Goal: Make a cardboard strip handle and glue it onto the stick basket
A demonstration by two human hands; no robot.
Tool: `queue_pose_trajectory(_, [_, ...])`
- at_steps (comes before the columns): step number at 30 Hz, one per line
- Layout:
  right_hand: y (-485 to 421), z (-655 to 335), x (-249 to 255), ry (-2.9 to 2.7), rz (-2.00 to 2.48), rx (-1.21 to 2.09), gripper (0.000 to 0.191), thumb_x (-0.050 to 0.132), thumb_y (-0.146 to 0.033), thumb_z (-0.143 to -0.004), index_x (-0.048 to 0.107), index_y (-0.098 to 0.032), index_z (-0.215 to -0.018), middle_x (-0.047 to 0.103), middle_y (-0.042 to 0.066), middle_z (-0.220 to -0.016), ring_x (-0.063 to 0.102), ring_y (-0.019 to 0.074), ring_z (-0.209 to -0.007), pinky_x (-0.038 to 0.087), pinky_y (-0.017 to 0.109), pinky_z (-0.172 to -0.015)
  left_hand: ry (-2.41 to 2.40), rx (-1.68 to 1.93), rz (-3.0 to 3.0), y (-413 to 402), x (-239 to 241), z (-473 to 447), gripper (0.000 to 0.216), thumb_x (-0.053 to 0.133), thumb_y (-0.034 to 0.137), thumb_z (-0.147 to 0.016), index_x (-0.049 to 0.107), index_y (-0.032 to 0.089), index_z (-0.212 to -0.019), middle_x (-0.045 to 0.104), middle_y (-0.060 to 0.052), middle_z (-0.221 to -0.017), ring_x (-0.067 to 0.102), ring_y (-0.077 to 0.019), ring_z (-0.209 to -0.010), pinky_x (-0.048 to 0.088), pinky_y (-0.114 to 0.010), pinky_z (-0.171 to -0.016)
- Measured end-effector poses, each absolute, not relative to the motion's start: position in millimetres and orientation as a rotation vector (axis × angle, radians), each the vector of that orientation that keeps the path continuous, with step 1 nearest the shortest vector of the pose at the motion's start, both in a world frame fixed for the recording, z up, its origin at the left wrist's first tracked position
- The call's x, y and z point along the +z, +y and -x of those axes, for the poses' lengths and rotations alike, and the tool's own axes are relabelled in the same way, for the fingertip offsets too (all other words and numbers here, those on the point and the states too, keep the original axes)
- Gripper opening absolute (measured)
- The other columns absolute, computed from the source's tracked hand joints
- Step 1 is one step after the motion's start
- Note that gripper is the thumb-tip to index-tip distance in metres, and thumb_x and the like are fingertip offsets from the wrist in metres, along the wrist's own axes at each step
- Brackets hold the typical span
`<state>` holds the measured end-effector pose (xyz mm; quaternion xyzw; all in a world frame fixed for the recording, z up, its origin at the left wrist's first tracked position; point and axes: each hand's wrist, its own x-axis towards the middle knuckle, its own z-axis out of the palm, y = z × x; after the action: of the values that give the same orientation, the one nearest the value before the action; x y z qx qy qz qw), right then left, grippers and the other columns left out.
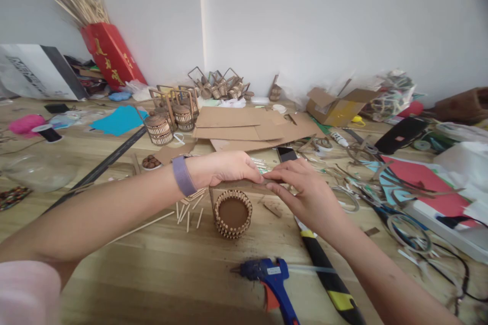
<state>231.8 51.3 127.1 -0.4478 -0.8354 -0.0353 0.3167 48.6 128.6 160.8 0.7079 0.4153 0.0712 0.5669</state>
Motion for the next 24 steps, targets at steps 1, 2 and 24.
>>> queue_pose_trajectory(1, [51, -232, 127, -2.188, 1.189, -0.083, 0.013, 0.061, -0.019, -0.089, 0.072, -0.021, -0.096, 0.071, 0.007, -0.089, 0.059, 0.0232, -0.083, 0.045, 0.038, -0.074, 0.962, 0.171, -1.637, 129, 160, -49, 0.01, 0.067, 0.024, -0.067, 0.064, 0.016, -0.061, 0.054, 0.005, -0.054, 0.045, -0.0114, -0.055, 0.032, -0.026, -0.057])
queue_pose_trajectory(2, [51, -231, 127, -2.176, 1.201, -0.071, 0.014, 0.06, -0.019, -0.089, 0.072, -0.022, -0.096, 0.071, 0.006, -0.088, 0.059, 0.0231, -0.084, 0.046, 0.037, -0.074, 0.954, 0.173, -1.612, 128, 160, -49, 0.009, 0.067, 0.023, -0.066, 0.064, 0.017, -0.06, 0.054, 0.005, -0.054, 0.045, -0.0112, -0.054, 0.032, -0.026, -0.057])
queue_pose_trajectory(24, [48, -210, 81, -1.303, 1.061, 0.919, 0.026, 0.075, -0.046, -0.076, 0.064, -0.024, -0.083, 0.067, 0.0, -0.076, 0.058, 0.015, -0.069, 0.048, 0.029, -0.064, 0.812, 0.178, -1.362, 126, 161, -47, 0.01, 0.069, 0.017, -0.068, 0.067, 0.014, -0.059, 0.062, 0.003, -0.056, 0.052, -0.0092, -0.055, 0.038, -0.023, -0.058])
